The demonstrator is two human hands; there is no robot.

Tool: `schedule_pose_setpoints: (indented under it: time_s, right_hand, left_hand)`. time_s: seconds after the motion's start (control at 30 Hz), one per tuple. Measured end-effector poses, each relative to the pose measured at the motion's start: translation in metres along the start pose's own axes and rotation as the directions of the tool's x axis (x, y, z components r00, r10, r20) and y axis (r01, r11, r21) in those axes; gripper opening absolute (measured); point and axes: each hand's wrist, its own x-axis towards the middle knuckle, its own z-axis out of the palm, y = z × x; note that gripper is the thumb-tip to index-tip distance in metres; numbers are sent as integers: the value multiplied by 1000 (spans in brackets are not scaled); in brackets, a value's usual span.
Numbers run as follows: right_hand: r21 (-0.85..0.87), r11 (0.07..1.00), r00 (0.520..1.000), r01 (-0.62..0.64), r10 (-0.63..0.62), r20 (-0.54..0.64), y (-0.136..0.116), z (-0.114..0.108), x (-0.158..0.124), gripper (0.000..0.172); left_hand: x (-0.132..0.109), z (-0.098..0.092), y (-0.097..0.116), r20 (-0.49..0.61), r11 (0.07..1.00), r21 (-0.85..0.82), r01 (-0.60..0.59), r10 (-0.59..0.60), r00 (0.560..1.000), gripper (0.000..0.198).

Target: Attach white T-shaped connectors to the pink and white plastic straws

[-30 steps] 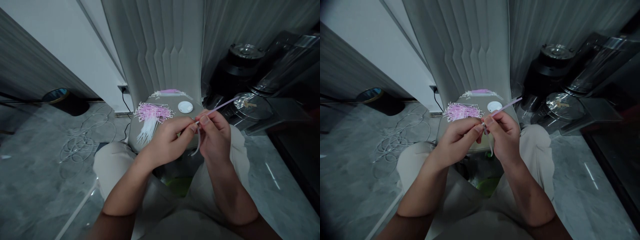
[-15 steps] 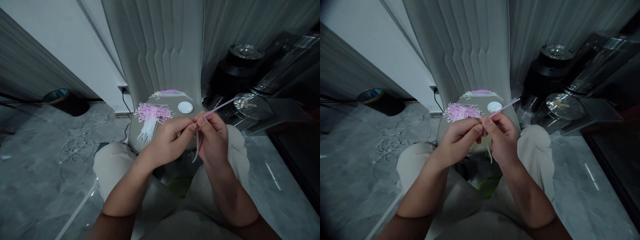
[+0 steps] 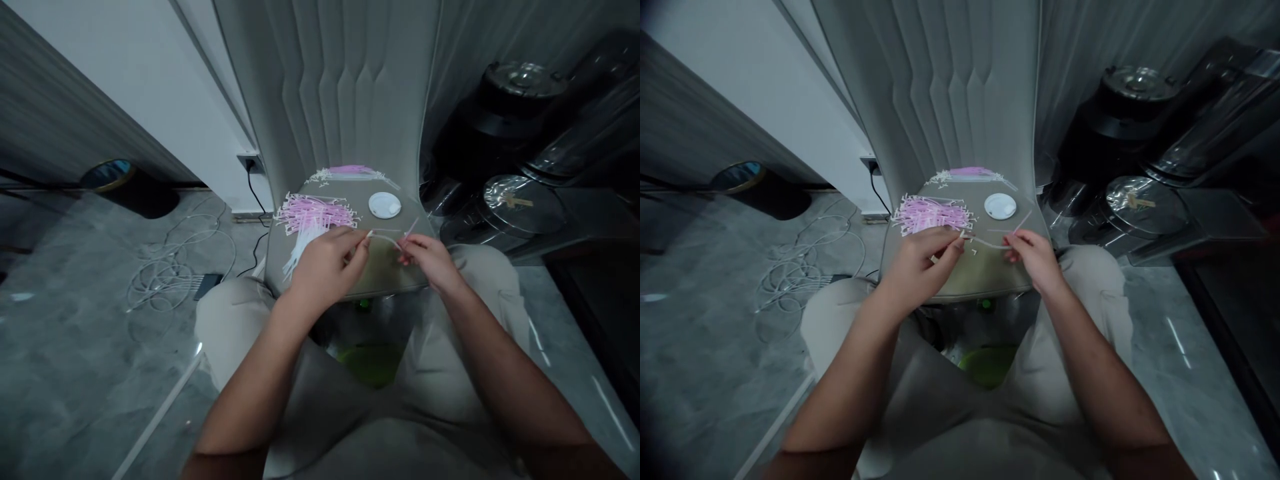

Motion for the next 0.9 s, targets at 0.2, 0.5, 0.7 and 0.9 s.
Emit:
schedule_pose_setpoints:
  time_s: [0.2,0.5,0.7,0.9]
  right_hand:
    - [-281,953,986,-110,141,92,35,-6,19,25]
    - [-698,716,994,20,62,92,37,4,29,29]
    - [-769,637,985,46,98,140,22,-16,42,37]
    - [-837,547,997,24,-69,-17,-4,-37,32,38]
  left_hand:
    - [-18,13,-35,-54,993,-16,115,-116,992,29]
    - [-14,17,-69,-115,869,-425,252,-328,937,18]
    - [-11,17,-84,26,558,-711,428,-588,808,12]
    - [4,17,-126,-52,418,-844,336,-688,724,12]
